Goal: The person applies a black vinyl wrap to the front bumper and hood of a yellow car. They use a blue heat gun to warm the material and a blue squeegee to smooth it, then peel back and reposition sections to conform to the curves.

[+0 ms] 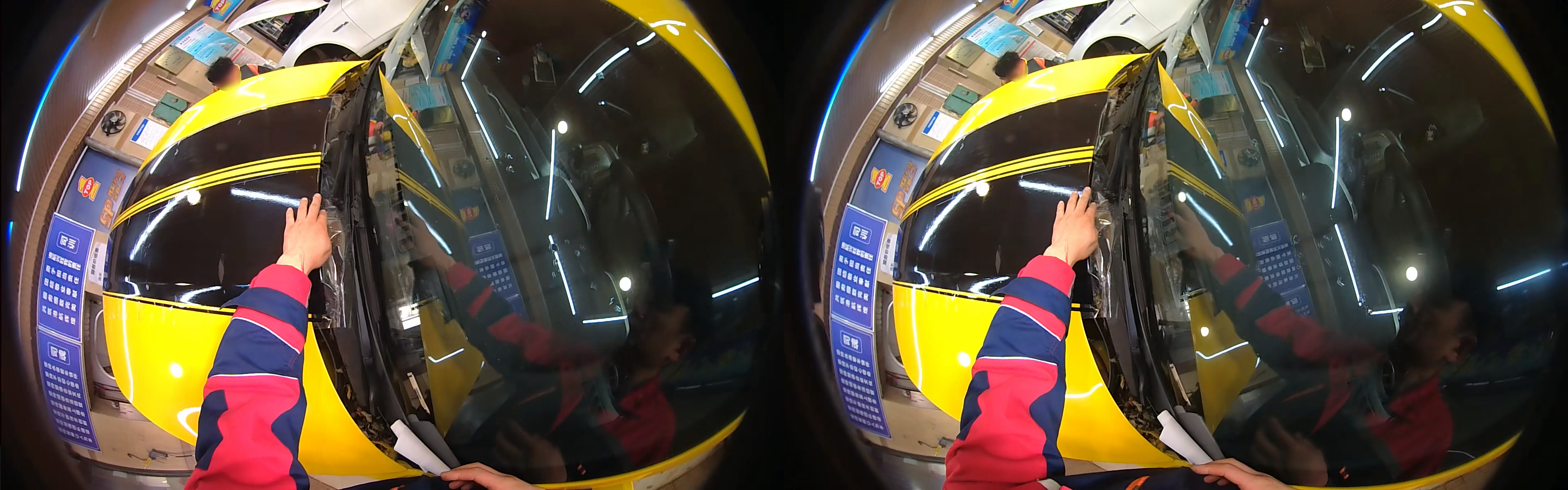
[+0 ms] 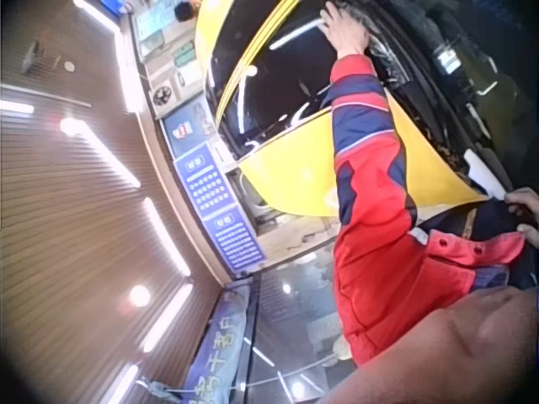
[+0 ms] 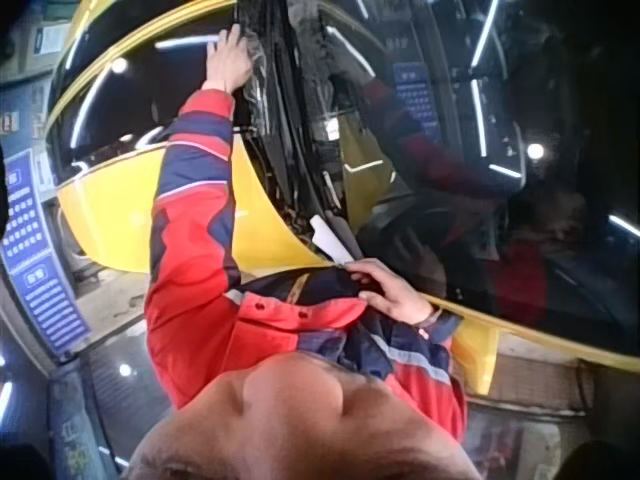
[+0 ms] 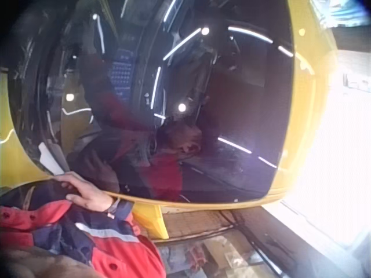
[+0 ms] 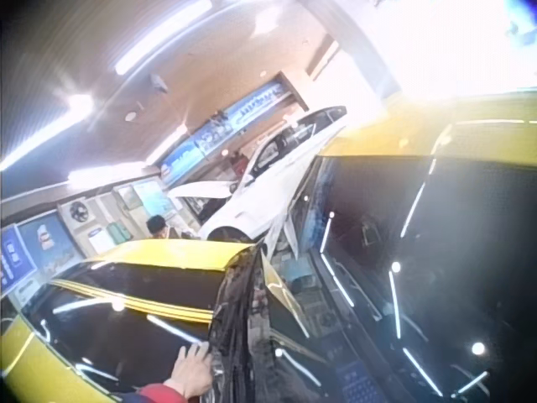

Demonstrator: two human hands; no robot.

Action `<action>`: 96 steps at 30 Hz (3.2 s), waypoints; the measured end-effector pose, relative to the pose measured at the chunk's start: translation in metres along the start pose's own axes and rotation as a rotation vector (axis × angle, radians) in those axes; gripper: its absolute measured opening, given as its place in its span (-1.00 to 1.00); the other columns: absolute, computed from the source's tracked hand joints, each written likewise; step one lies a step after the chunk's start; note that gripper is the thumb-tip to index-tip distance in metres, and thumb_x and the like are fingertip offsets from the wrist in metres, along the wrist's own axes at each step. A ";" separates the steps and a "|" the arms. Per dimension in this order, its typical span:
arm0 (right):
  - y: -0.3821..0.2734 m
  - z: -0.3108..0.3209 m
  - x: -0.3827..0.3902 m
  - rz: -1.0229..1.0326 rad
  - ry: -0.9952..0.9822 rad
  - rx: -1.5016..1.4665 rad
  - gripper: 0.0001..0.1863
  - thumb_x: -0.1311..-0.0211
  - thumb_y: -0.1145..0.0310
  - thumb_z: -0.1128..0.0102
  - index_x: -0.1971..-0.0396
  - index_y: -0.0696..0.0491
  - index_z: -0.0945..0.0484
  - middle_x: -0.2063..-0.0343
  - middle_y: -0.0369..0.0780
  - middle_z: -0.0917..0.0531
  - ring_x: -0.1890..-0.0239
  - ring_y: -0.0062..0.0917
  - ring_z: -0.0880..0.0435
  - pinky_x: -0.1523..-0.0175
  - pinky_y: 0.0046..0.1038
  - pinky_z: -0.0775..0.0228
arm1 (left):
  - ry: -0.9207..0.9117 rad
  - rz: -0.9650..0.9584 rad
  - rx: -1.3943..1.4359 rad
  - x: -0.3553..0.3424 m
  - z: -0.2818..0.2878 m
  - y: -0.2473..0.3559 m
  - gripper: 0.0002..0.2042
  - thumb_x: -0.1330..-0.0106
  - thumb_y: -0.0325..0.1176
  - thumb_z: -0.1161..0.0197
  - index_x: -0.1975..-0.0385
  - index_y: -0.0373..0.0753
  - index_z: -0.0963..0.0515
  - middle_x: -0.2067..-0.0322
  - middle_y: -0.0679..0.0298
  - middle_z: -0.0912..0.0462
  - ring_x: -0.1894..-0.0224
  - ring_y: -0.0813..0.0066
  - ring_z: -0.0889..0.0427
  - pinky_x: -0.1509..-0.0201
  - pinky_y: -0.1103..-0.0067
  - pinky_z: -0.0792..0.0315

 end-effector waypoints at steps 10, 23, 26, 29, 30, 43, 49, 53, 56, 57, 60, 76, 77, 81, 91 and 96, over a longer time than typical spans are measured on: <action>0.017 0.008 -0.006 0.154 -0.038 0.042 -0.39 -0.58 0.51 -0.24 -0.56 0.11 -0.40 -0.33 -0.04 -0.51 -0.34 -0.22 -0.59 -0.47 -0.30 -0.43 | 0.163 0.311 0.143 -0.023 -0.002 -0.004 -0.18 -0.35 -0.18 -0.49 -0.57 -0.35 -0.34 -0.58 0.01 -0.37 -0.65 0.00 -0.27 -0.68 -0.09 -0.16; 0.024 0.007 -0.011 0.164 -0.051 -0.026 -0.39 -0.57 0.52 -0.24 -0.56 0.10 -0.40 -0.35 -0.04 -0.50 -0.34 -0.22 -0.59 -0.47 -0.29 -0.44 | 0.242 0.357 0.070 -0.034 -0.016 -0.006 -0.37 -0.36 -0.38 -0.34 -0.45 -0.35 -0.44 -0.44 -0.02 -0.47 -0.55 -0.07 -0.39 -0.59 -0.18 -0.25; 0.025 0.005 -0.012 0.170 -0.046 -0.030 -0.39 -0.57 0.52 -0.24 -0.56 0.10 -0.41 -0.35 -0.04 -0.50 -0.34 -0.22 -0.59 -0.46 -0.29 -0.44 | 0.236 0.360 0.045 -0.036 -0.016 -0.003 -0.41 -0.39 -0.40 -0.33 -0.43 -0.34 -0.45 -0.40 -0.02 -0.48 -0.53 -0.10 -0.40 -0.57 -0.25 -0.25; 0.026 0.004 -0.012 0.176 -0.042 -0.035 -0.39 -0.57 0.52 -0.24 -0.56 0.10 -0.41 -0.35 -0.03 -0.50 -0.34 -0.21 -0.59 -0.46 -0.29 -0.45 | 0.214 0.370 0.029 -0.038 -0.015 0.000 -0.39 -0.38 -0.41 -0.34 -0.46 -0.33 -0.44 -0.41 -0.04 -0.48 -0.53 -0.12 -0.39 -0.57 -0.27 -0.24; 0.026 0.004 -0.012 0.178 -0.039 -0.033 -0.39 -0.57 0.52 -0.24 -0.56 0.10 -0.41 -0.35 -0.03 -0.50 -0.34 -0.21 -0.59 -0.46 -0.29 -0.45 | 0.208 0.374 0.015 -0.037 -0.015 0.000 -0.38 -0.37 -0.42 -0.35 -0.47 -0.32 -0.44 -0.42 -0.05 -0.48 -0.54 -0.13 -0.39 -0.58 -0.27 -0.23; 0.027 0.003 -0.011 0.181 -0.013 -0.031 -0.37 -0.55 0.53 -0.26 -0.57 0.10 -0.41 -0.37 -0.04 -0.50 -0.34 -0.23 -0.58 -0.47 -0.29 -0.44 | 0.403 -0.014 0.283 0.043 0.001 -0.032 -0.50 -0.47 -0.36 -0.36 -0.38 -0.35 -0.56 -0.40 -0.11 -0.59 -0.50 -0.15 -0.50 -0.63 0.07 -0.31; 0.024 0.003 -0.011 0.143 -0.028 -0.044 -0.36 -0.53 0.55 -0.26 -0.57 0.11 -0.40 -0.37 -0.05 -0.49 -0.33 -0.27 -0.56 -0.49 -0.31 -0.41 | 0.251 -0.181 0.112 0.084 0.003 -0.001 -0.55 -0.51 -0.31 -0.30 -0.37 -0.22 -0.59 -0.50 0.04 -0.49 -0.57 -0.04 -0.38 -0.69 0.02 -0.20; 0.021 0.003 -0.011 0.120 -0.024 -0.049 -0.36 -0.54 0.55 -0.25 -0.57 0.11 -0.39 -0.38 -0.05 -0.48 -0.34 -0.28 -0.56 -0.49 -0.31 -0.40 | 0.275 -0.238 0.089 0.071 0.016 -0.006 -0.72 -0.44 -0.31 -0.36 -0.08 -0.21 -0.71 -0.39 0.01 -0.58 -0.39 0.00 -0.52 -0.46 0.11 -0.42; 0.018 0.004 -0.011 0.137 -0.025 -0.048 -0.36 -0.55 0.54 -0.25 -0.57 0.11 -0.40 -0.37 -0.06 -0.48 -0.33 -0.28 -0.56 -0.49 -0.31 -0.40 | 0.238 -0.256 0.071 0.063 0.022 -0.008 -0.81 -0.42 -0.30 -0.39 0.07 -0.21 -0.73 -0.35 0.04 -0.60 -0.29 0.04 -0.56 -0.30 0.15 -0.48; 0.017 0.005 -0.011 0.145 -0.027 -0.046 -0.37 -0.55 0.54 -0.24 -0.57 0.11 -0.40 -0.37 -0.06 -0.48 -0.33 -0.27 -0.56 -0.48 -0.31 -0.40 | 0.251 -0.268 0.078 0.062 0.024 -0.009 -0.79 -0.43 -0.30 -0.38 0.04 -0.21 -0.73 -0.36 0.04 -0.60 -0.29 0.03 -0.57 -0.30 0.16 -0.48; 0.016 0.007 -0.011 0.141 -0.027 -0.038 -0.36 -0.55 0.52 -0.25 -0.57 0.11 -0.39 -0.38 -0.06 -0.48 -0.33 -0.28 -0.56 -0.48 -0.31 -0.41 | 0.271 -0.286 0.154 0.067 0.026 -0.013 -0.68 -0.44 -0.34 -0.36 -0.16 -0.22 -0.70 -0.35 0.02 -0.59 -0.32 -0.01 -0.56 -0.36 0.16 -0.47; -0.012 0.001 -0.010 -0.048 -0.024 -0.004 -0.31 -0.52 0.45 -0.30 -0.59 0.12 -0.35 -0.37 -0.09 -0.47 -0.35 -0.33 -0.54 -0.49 -0.34 -0.36 | -0.083 -0.283 0.108 0.201 -0.012 0.076 -0.47 -0.40 -0.18 -0.38 -0.31 -0.32 -0.64 -0.25 0.05 -0.70 -0.53 0.02 -0.46 -0.77 -0.17 0.13; -0.013 -0.001 -0.010 -0.057 -0.014 -0.013 -0.31 -0.53 0.45 -0.30 -0.59 0.12 -0.35 -0.36 -0.10 -0.47 -0.35 -0.34 -0.54 -0.49 -0.34 -0.36 | -0.146 -0.293 0.166 0.207 -0.012 0.079 -0.53 -0.40 -0.20 -0.38 -0.24 -0.30 -0.67 -0.17 0.08 -0.73 -0.44 0.01 -0.56 -0.77 -0.15 0.07; -0.016 -0.005 -0.011 -0.078 -0.004 -0.043 -0.29 -0.51 0.50 -0.31 -0.61 0.12 -0.33 -0.35 -0.14 -0.46 -0.35 -0.40 -0.52 -0.50 -0.37 -0.33 | 0.179 -0.189 0.485 0.224 -0.006 0.080 -0.64 -0.34 -0.33 -0.42 -0.11 -0.28 -0.70 -0.04 0.09 -0.72 -0.22 -0.01 -0.65 -0.57 0.05 -0.28; -0.013 -0.005 -0.011 -0.171 -0.032 -0.085 -0.31 -0.63 0.47 -0.32 -0.64 0.12 -0.28 -0.40 -0.14 -0.47 -0.43 -0.43 -0.54 -0.57 -0.36 -0.37 | 0.579 0.183 0.466 0.187 0.016 -0.002 -0.63 -0.23 -0.44 -0.59 0.00 -0.23 -0.61 0.00 0.12 -0.63 -0.12 -0.01 -0.62 -0.19 0.16 -0.47; -0.014 -0.007 -0.010 -0.193 -0.021 -0.095 -0.31 -0.63 0.47 -0.32 -0.64 0.12 -0.29 -0.41 -0.14 -0.47 -0.41 -0.44 -0.55 -0.57 -0.36 -0.37 | 0.199 0.250 0.446 0.148 0.016 -0.024 -0.15 -0.16 -0.24 -0.75 -0.50 -0.21 -0.52 -0.57 0.00 -0.40 -0.72 -0.06 -0.16 -0.80 -0.14 0.22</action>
Point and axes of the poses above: each hand's wrist, its own x-axis away from the middle knuckle, its own z-axis out of the back of the hand, y = z × x, the point moved 1 cm from there along -x, towards the middle knuckle
